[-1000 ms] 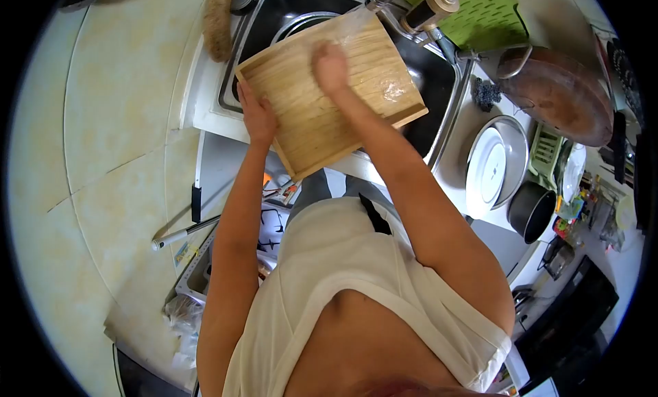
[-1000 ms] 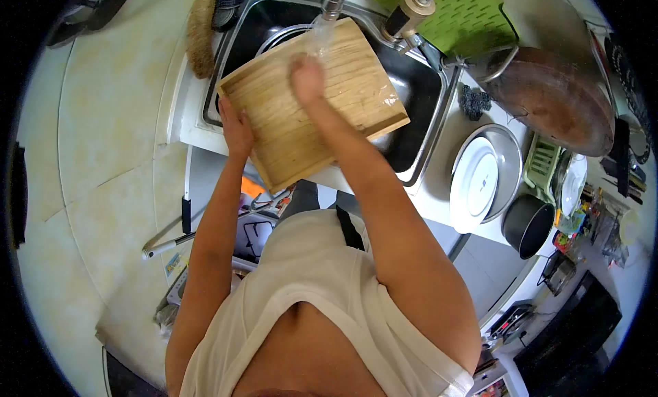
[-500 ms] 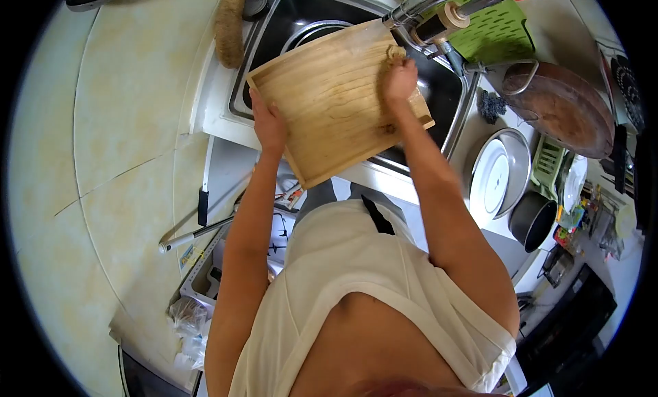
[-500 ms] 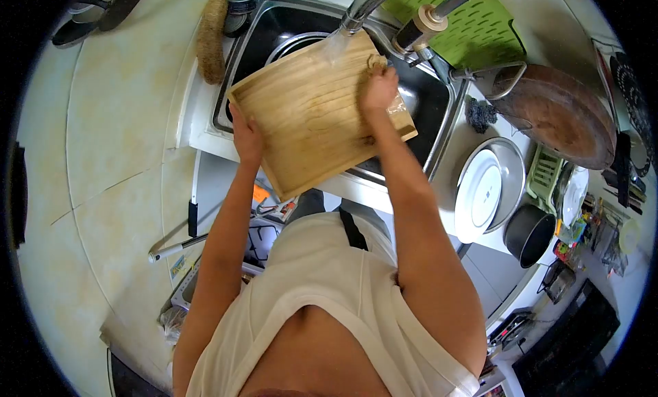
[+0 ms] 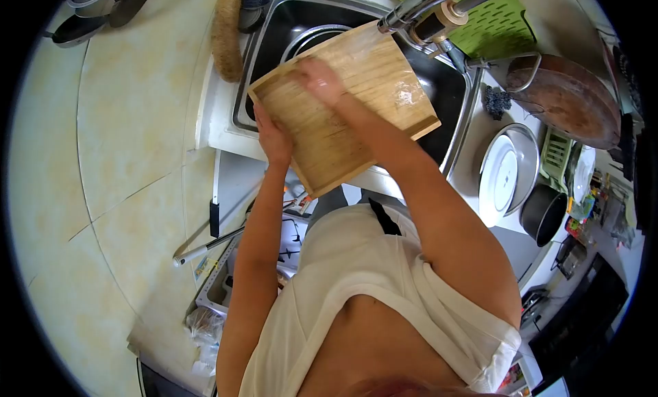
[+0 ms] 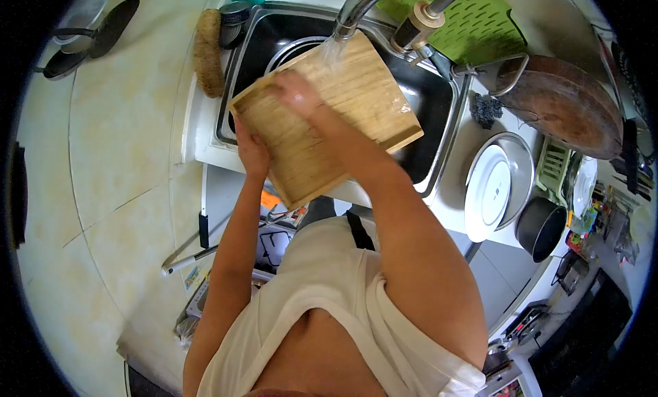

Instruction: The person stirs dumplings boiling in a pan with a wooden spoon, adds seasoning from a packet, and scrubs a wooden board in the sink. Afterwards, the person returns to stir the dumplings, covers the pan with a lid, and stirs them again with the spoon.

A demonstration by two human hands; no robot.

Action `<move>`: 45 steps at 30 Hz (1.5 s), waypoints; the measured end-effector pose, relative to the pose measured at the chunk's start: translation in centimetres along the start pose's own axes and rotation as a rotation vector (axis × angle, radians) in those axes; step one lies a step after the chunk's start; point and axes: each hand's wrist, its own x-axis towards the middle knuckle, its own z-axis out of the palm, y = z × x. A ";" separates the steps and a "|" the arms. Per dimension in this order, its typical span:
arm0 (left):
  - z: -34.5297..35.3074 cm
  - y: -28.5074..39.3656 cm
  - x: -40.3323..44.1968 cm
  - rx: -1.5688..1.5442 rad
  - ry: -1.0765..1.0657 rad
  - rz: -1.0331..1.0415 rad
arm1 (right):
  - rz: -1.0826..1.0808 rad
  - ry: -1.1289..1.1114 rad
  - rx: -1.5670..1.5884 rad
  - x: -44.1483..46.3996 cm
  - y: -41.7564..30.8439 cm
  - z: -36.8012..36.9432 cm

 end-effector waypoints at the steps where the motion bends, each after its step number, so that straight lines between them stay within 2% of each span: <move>1: 0.0 0.1 -0.1 -0.008 0.004 0.005 | 0.214 0.023 0.114 -0.7 1.7 -1.8; 3: 0.1 0.5 0.0 -0.030 0.025 0.003 | 0.620 0.137 0.035 -2.5 6.2 -4.6; 5: 0.0 0.4 -0.1 -0.029 0.036 -0.001 | 0.577 0.320 -0.512 -4.3 10.5 -7.5; 8: 0.2 0.2 0.0 -0.012 0.031 -0.009 | 0.780 0.346 -0.499 -4.2 10.3 -10.0; 9: 0.2 0.3 0.1 -0.013 0.026 -0.022 | 0.729 0.331 -0.677 -5.8 14.9 -6.1; 10: 0.4 0.3 0.1 -0.013 0.020 -0.035 | 0.828 0.380 -0.484 -5.1 12.5 -5.1; 12: 0.7 -0.1 0.2 0.023 0.011 -0.037 | 0.701 0.129 -0.550 -3.5 5.8 -3.2; 13: 0.7 -0.3 0.3 0.042 0.005 -0.036 | 0.652 0.060 -0.405 -3.3 3.6 -1.0; 14: 0.7 -0.4 0.3 0.039 0.004 -0.015 | 0.607 0.140 -0.129 -3.4 0.2 0.5; 15: 0.8 -0.5 0.3 0.036 0.004 0.006 | 0.463 0.033 -0.126 -4.2 -2.2 2.3; 17: 0.7 -0.8 0.4 0.033 0.001 0.045 | 0.170 -0.263 -0.315 -5.5 -6.4 3.9; 20: 0.9 -1.5 0.5 0.086 -0.016 0.065 | 0.025 -0.222 -0.134 -8.4 -8.3 1.0; 22: 0.8 -1.0 0.5 0.091 -0.010 0.064 | 0.034 -0.208 -0.169 -11.5 -6.1 -2.3; 24: 0.3 0.8 0.3 0.054 -0.001 0.008 | 0.399 0.017 0.150 -12.9 -1.8 -6.1; 27: 0.8 -0.7 0.2 0.104 0.013 0.065 | 0.670 -0.147 -0.462 -12.6 4.1 -12.6; 28: 0.8 -0.9 0.0 0.119 0.010 0.058 | 0.545 0.092 -0.520 -12.8 4.6 -13.5; 31: 0.8 -0.6 0.3 0.160 0.000 0.051 | 0.798 0.267 -0.413 -10.7 3.1 -8.5; 33: 0.7 -0.2 0.3 0.190 -0.013 0.034 | 0.666 0.211 -0.247 -11.2 1.1 -2.4; 34: 0.8 -0.4 0.3 0.204 -0.020 0.052 | 0.666 0.138 0.110 -10.1 -2.7 -2.5; 36: 0.9 -1.2 0.4 0.234 -0.030 0.085 | 0.193 0.057 -0.252 -11.2 -6.8 2.3; 39: 1.0 -1.4 0.7 0.191 -0.026 0.057 | 0.032 -0.317 -0.121 -12.0 -10.7 -2.2; 42: 0.5 -0.6 0.6 0.179 -0.074 0.046 | 0.111 -0.519 0.087 -15.3 -7.7 -6.9; 44: 0.8 -0.6 0.4 0.225 0.027 0.143 | 0.328 -0.445 0.065 -15.8 -5.2 -12.6; 45: 0.9 -0.6 0.4 0.250 0.080 0.193 | 0.395 -0.353 -0.040 -16.8 -2.2 -13.2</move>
